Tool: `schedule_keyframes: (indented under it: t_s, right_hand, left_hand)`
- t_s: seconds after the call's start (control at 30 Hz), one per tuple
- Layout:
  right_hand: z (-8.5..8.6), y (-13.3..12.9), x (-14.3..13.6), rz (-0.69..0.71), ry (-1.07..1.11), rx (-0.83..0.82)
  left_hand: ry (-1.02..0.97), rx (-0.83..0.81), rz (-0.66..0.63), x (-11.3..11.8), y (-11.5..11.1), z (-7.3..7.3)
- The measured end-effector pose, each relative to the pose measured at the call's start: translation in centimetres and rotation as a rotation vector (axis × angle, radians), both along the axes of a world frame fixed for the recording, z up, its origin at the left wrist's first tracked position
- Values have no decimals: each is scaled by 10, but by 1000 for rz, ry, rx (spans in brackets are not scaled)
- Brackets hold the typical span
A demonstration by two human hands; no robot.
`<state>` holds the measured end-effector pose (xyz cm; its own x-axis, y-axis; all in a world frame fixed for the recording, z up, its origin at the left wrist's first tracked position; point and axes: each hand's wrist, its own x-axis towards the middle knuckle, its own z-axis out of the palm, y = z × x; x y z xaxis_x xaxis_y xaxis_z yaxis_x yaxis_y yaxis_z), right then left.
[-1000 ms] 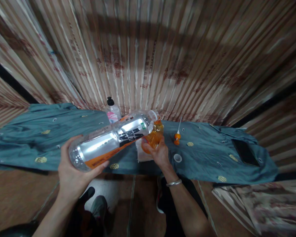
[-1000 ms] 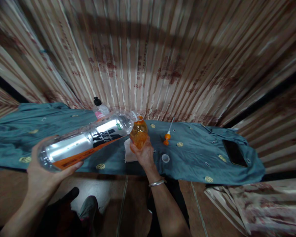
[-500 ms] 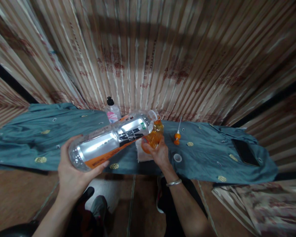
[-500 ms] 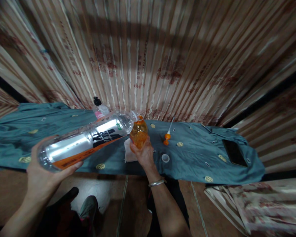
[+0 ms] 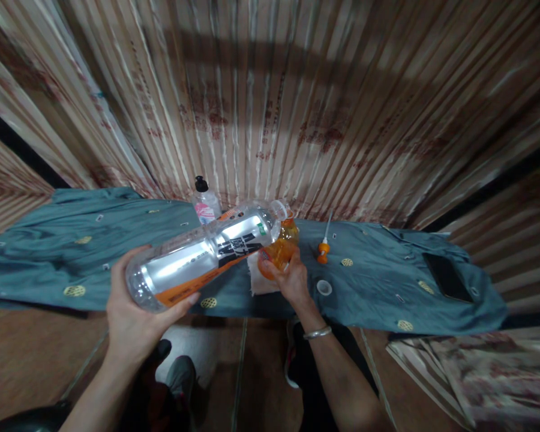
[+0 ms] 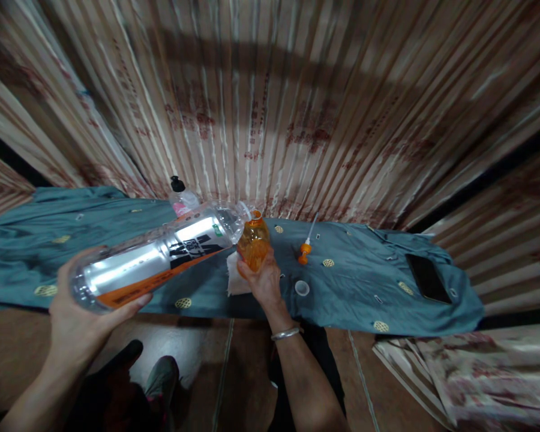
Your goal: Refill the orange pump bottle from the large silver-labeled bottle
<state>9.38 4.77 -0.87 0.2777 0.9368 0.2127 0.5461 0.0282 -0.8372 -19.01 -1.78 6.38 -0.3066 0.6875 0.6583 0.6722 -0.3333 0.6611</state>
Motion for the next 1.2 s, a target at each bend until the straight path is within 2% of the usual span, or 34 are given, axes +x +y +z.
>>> schedule_keyframes:
  t_s: [0.37, 0.63, 1.2]
  right_hand:
    - [5, -1, -2, -16, -32, -55]
    - [-1, 0, 0, 5, -12, 16]
    - [2, 0, -1, -8, -15, -10]
  left_hand:
    - [-9, -9, 13, 1, 2, -1]
    - [-34, -26, 5, 0, 0, 0]
    - [-50, -49, 33, 3, 0, 2]
